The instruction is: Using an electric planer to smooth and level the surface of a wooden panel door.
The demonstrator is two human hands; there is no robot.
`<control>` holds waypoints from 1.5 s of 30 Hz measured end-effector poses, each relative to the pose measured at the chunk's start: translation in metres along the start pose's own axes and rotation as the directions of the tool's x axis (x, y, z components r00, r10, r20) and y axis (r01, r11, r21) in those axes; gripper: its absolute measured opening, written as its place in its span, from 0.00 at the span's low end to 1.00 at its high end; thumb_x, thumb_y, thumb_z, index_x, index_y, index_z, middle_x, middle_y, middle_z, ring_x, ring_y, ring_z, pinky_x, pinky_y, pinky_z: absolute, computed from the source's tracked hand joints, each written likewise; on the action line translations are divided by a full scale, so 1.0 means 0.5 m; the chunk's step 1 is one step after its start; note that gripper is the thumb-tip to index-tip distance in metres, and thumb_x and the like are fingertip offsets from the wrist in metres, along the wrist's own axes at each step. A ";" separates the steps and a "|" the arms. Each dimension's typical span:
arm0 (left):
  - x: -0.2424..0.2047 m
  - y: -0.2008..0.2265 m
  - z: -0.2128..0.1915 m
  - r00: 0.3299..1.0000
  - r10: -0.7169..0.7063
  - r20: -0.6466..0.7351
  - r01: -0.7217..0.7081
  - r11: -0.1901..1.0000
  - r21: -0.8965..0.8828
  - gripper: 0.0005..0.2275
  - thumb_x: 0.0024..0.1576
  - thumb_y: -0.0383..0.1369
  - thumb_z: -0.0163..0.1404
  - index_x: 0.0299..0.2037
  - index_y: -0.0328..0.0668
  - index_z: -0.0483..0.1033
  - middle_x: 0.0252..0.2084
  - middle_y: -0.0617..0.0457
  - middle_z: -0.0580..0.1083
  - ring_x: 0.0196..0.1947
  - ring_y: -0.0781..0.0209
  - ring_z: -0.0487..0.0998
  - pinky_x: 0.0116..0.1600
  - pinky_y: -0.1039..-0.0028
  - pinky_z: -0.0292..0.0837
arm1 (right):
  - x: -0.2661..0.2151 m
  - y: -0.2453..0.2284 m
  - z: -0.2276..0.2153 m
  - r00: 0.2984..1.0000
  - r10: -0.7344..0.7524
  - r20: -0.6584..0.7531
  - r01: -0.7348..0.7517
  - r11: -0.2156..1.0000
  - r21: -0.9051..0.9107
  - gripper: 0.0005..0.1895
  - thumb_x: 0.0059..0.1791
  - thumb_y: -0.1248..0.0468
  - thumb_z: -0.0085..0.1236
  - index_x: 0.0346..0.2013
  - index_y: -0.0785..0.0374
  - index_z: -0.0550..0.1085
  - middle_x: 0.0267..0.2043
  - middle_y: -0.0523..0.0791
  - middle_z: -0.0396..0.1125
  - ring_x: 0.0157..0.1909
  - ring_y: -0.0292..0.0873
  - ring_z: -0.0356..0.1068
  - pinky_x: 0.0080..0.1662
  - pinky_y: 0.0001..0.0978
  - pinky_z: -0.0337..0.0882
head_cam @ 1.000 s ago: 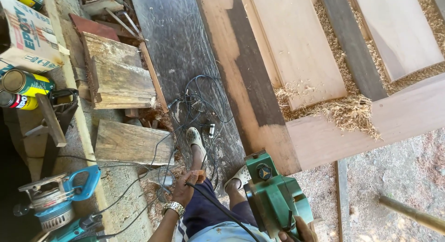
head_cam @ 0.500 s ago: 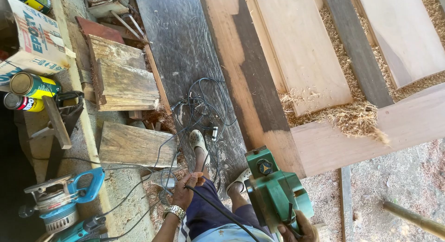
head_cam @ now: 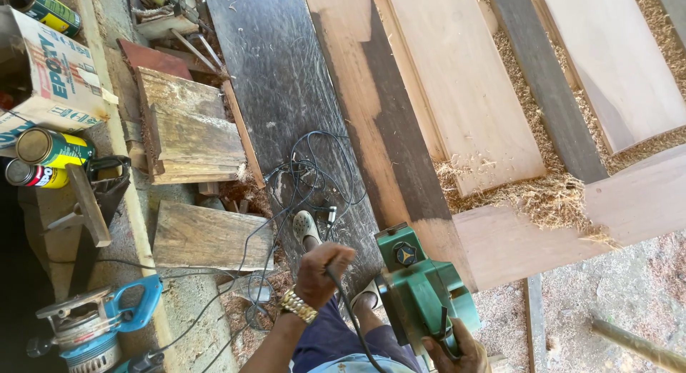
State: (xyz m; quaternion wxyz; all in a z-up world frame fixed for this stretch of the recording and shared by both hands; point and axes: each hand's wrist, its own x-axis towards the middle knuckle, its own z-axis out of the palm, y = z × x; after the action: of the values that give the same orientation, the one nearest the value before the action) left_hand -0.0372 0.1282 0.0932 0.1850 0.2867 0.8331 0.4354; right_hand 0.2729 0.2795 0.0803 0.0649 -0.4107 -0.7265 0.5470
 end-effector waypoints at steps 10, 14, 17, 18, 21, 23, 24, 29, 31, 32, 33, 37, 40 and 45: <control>0.108 0.207 0.028 0.922 0.339 0.186 -0.377 0.896 0.234 0.29 0.57 0.58 0.52 0.53 0.37 0.76 0.42 0.46 0.79 0.42 0.52 0.79 0.52 0.59 0.71 | 0.062 -0.034 0.041 0.993 -0.019 -0.113 0.009 0.996 -0.086 0.27 0.37 0.57 0.73 0.46 0.64 0.75 0.26 0.49 0.77 0.23 0.37 0.80 0.29 0.32 0.78; 0.139 0.205 0.037 0.942 0.271 0.199 -0.318 0.910 0.265 0.27 0.56 0.55 0.55 0.51 0.38 0.77 0.42 0.46 0.78 0.45 0.49 0.78 0.54 0.58 0.68 | 0.090 -0.087 0.048 0.990 0.128 -0.067 -0.131 0.990 -0.049 0.25 0.40 0.57 0.73 0.45 0.64 0.75 0.24 0.49 0.76 0.19 0.40 0.78 0.27 0.34 0.76; 0.162 0.233 0.014 0.949 0.235 0.209 -0.291 0.909 0.299 0.25 0.54 0.53 0.58 0.49 0.38 0.78 0.41 0.47 0.78 0.46 0.48 0.77 0.54 0.57 0.67 | 0.104 0.021 0.091 0.902 -0.335 -0.273 0.302 0.941 -0.154 0.31 0.37 0.56 0.72 0.47 0.70 0.71 0.25 0.49 0.75 0.19 0.35 0.75 0.25 0.29 0.74; 0.169 0.237 0.009 0.949 0.235 0.209 -0.291 0.908 0.301 0.25 0.54 0.53 0.58 0.49 0.38 0.78 0.41 0.47 0.78 0.46 0.48 0.77 0.54 0.57 0.67 | 0.111 0.028 0.094 0.902 -0.335 -0.273 0.303 0.940 -0.153 0.31 0.37 0.56 0.72 0.47 0.70 0.71 0.25 0.49 0.75 0.19 0.35 0.75 0.25 0.29 0.74; 0.187 0.243 0.000 0.950 0.207 0.232 -0.277 0.904 0.327 0.24 0.53 0.52 0.59 0.47 0.38 0.77 0.41 0.46 0.77 0.47 0.48 0.76 0.54 0.57 0.66 | 0.130 0.003 0.094 0.823 -0.519 -0.229 0.464 0.848 -0.255 0.32 0.40 0.56 0.71 0.51 0.72 0.69 0.27 0.49 0.74 0.21 0.33 0.73 0.26 0.27 0.73; 0.198 0.234 0.001 0.945 0.235 0.225 -0.302 0.891 0.338 0.23 0.54 0.50 0.59 0.48 0.37 0.77 0.44 0.45 0.77 0.49 0.47 0.76 0.54 0.56 0.66 | 0.144 -0.075 0.085 0.984 0.020 -0.180 -0.045 0.990 -0.134 0.29 0.36 0.56 0.77 0.45 0.67 0.75 0.18 0.50 0.72 0.13 0.40 0.72 0.23 0.34 0.71; 0.207 0.233 -0.001 0.946 0.236 0.223 -0.302 0.892 0.338 0.23 0.54 0.50 0.59 0.48 0.37 0.77 0.44 0.45 0.77 0.49 0.47 0.76 0.54 0.56 0.66 | 0.150 -0.059 0.094 0.984 0.018 -0.179 -0.043 0.990 -0.135 0.29 0.36 0.56 0.77 0.45 0.67 0.75 0.18 0.50 0.72 0.13 0.40 0.72 0.23 0.34 0.71; 0.244 0.234 -0.012 0.950 0.221 0.223 -0.289 0.893 0.346 0.23 0.54 0.50 0.58 0.48 0.36 0.76 0.47 0.44 0.76 0.52 0.46 0.75 0.55 0.56 0.66 | 0.185 -0.098 0.101 0.972 -0.097 -0.213 0.078 0.992 -0.097 0.27 0.36 0.54 0.73 0.42 0.68 0.75 0.18 0.48 0.75 0.18 0.37 0.77 0.25 0.33 0.74; 0.264 0.232 -0.017 0.950 0.221 0.220 -0.289 0.890 0.354 0.24 0.55 0.50 0.58 0.49 0.36 0.76 0.47 0.44 0.76 0.51 0.47 0.75 0.55 0.56 0.66 | 0.204 -0.128 0.100 0.982 -0.055 -0.181 0.038 0.994 -0.098 0.27 0.37 0.54 0.72 0.43 0.68 0.75 0.18 0.48 0.75 0.19 0.39 0.77 0.26 0.35 0.74; 0.273 0.231 -0.019 0.951 0.221 0.217 -0.289 0.886 0.364 0.24 0.55 0.50 0.58 0.49 0.36 0.76 0.48 0.44 0.76 0.51 0.47 0.75 0.55 0.56 0.66 | 0.213 -0.143 0.099 0.989 -0.014 -0.149 -0.001 0.995 -0.099 0.27 0.37 0.54 0.72 0.43 0.68 0.75 0.18 0.49 0.75 0.20 0.40 0.78 0.27 0.36 0.74; 0.282 0.232 -0.024 0.951 0.220 0.216 -0.287 0.886 0.364 0.24 0.55 0.50 0.58 0.49 0.36 0.76 0.48 0.44 0.76 0.51 0.47 0.75 0.55 0.56 0.66 | 0.219 -0.172 0.098 0.989 -0.014 -0.148 -0.001 0.995 -0.100 0.27 0.37 0.54 0.72 0.43 0.68 0.75 0.18 0.49 0.75 0.20 0.40 0.78 0.27 0.36 0.74; 0.320 0.232 -0.040 0.933 0.259 0.250 -0.344 0.849 0.402 0.22 0.57 0.48 0.56 0.48 0.35 0.76 0.47 0.45 0.75 0.50 0.48 0.75 0.54 0.56 0.64 | 0.245 -0.204 0.107 0.987 0.100 -0.123 -0.107 0.993 -0.048 0.25 0.38 0.56 0.71 0.43 0.66 0.76 0.19 0.50 0.76 0.22 0.42 0.78 0.29 0.36 0.74; 0.344 0.227 -0.051 0.916 0.287 0.280 -0.384 0.827 0.410 0.20 0.58 0.47 0.56 0.48 0.34 0.75 0.47 0.44 0.75 0.51 0.48 0.75 0.55 0.57 0.65 | 0.263 -0.217 0.114 0.990 0.085 -0.115 -0.089 0.996 -0.030 0.24 0.38 0.56 0.71 0.43 0.67 0.76 0.20 0.50 0.76 0.23 0.41 0.79 0.28 0.36 0.74; 0.392 0.222 -0.064 0.894 0.325 0.309 -0.433 0.806 0.404 0.20 0.58 0.45 0.55 0.48 0.34 0.75 0.48 0.45 0.74 0.52 0.48 0.74 0.57 0.58 0.65 | 0.303 -0.224 0.133 0.985 0.139 -0.102 -0.138 0.990 0.019 0.25 0.38 0.56 0.71 0.44 0.68 0.76 0.22 0.51 0.74 0.23 0.42 0.78 0.29 0.37 0.74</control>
State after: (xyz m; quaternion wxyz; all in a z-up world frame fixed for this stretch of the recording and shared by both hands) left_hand -0.1702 0.2841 0.1918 0.1130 0.5312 0.8112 0.2169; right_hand 0.0790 0.3242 0.0953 0.0667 -0.4874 -0.6888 0.5325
